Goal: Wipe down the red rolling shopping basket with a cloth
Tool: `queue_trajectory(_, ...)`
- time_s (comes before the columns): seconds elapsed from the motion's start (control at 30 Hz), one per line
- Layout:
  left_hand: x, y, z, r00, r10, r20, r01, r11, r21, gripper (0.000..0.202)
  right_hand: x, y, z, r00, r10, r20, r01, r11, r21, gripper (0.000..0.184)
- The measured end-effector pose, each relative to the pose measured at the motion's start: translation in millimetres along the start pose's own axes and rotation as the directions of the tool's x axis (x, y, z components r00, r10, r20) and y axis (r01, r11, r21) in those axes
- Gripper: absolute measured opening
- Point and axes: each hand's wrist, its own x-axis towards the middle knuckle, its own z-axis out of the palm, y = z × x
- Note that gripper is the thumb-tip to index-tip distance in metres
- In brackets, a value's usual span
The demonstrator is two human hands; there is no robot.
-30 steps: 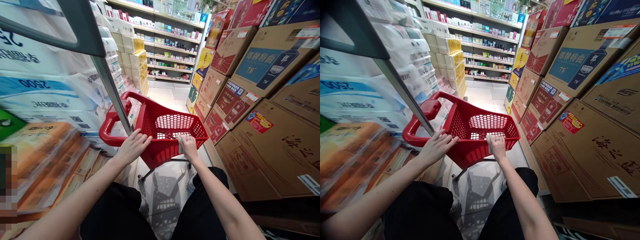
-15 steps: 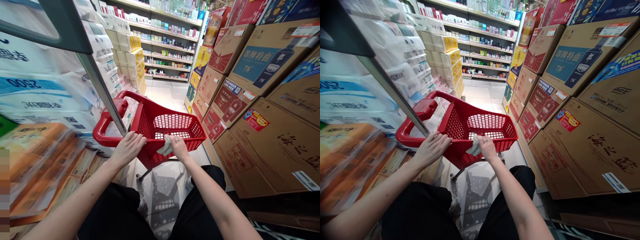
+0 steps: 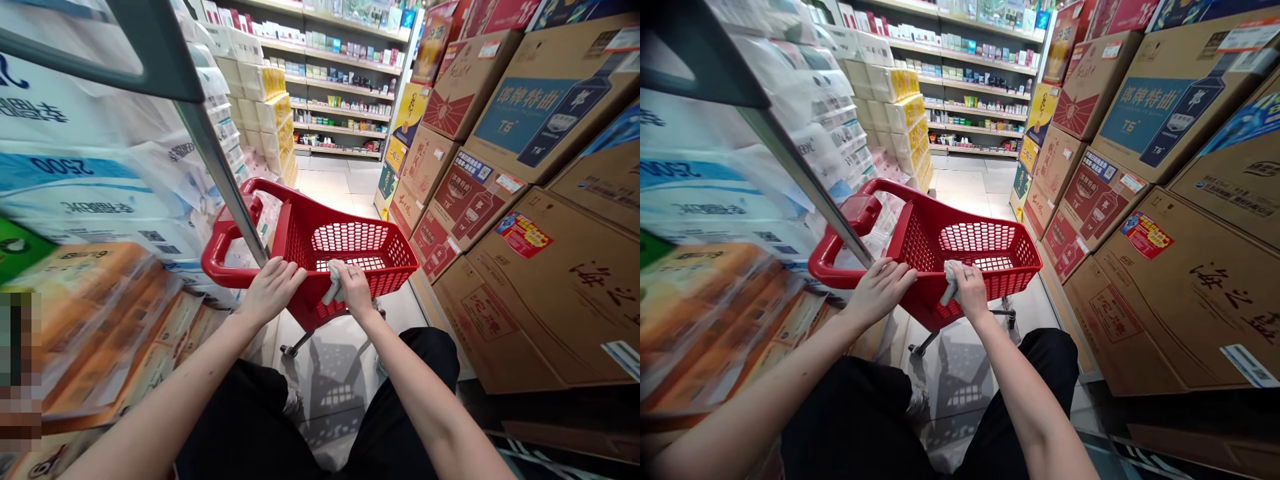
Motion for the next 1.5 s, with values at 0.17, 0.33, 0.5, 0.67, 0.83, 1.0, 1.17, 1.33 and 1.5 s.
queue_trajectory(0.17,1,1,3.4,1.000,-0.026,-0.010,0.026,0.999,-0.039,0.022,-39,3,-7,0.957,0.206,-0.204,-0.174,0.971,0.166,0.042)
queue_trajectory(0.33,6,7,7.4,0.999,-0.026,-0.030,0.025,0.999,-0.035,0.020,-66,-13,6,0.905,0.367,-0.214,-0.292,0.903,0.316,0.036)
queue_trajectory(0.5,13,15,6.9,0.999,-0.024,-0.022,0.022,0.998,-0.056,0.021,-45,-31,32,0.957,0.255,-0.139,-0.226,0.954,0.198,0.019)
queue_trajectory(0.67,15,16,10.0,0.999,-0.028,-0.023,0.024,0.990,-0.140,0.018,-53,-26,37,0.975,0.222,0.031,-0.222,0.975,-0.018,0.022)
queue_trajectory(0.83,12,14,15.8,0.999,0.030,-0.046,-0.033,0.998,-0.061,0.022,-52,16,12,0.943,0.326,-0.061,-0.329,0.943,-0.050,0.028)
queue_trajectory(1.0,13,14,17.0,0.999,0.040,-0.026,-0.041,0.997,-0.060,0.021,-50,61,-3,0.915,0.397,-0.076,-0.403,0.912,-0.079,0.031)
queue_trajectory(1.17,21,21,19.5,0.998,0.009,-0.067,-0.016,0.994,-0.106,0.021,-41,27,10,0.876,0.479,-0.060,-0.481,0.877,-0.016,0.028)
queue_trajectory(1.33,27,25,16.9,0.998,0.005,-0.069,-0.010,0.998,-0.067,0.021,-38,-16,8,0.944,0.325,0.049,-0.329,0.935,0.131,0.026)
queue_trajectory(1.5,27,27,17.2,0.999,0.008,-0.041,-0.009,0.999,-0.041,0.022,-19,-21,-25,0.929,0.312,-0.200,-0.280,0.944,0.175,0.034)
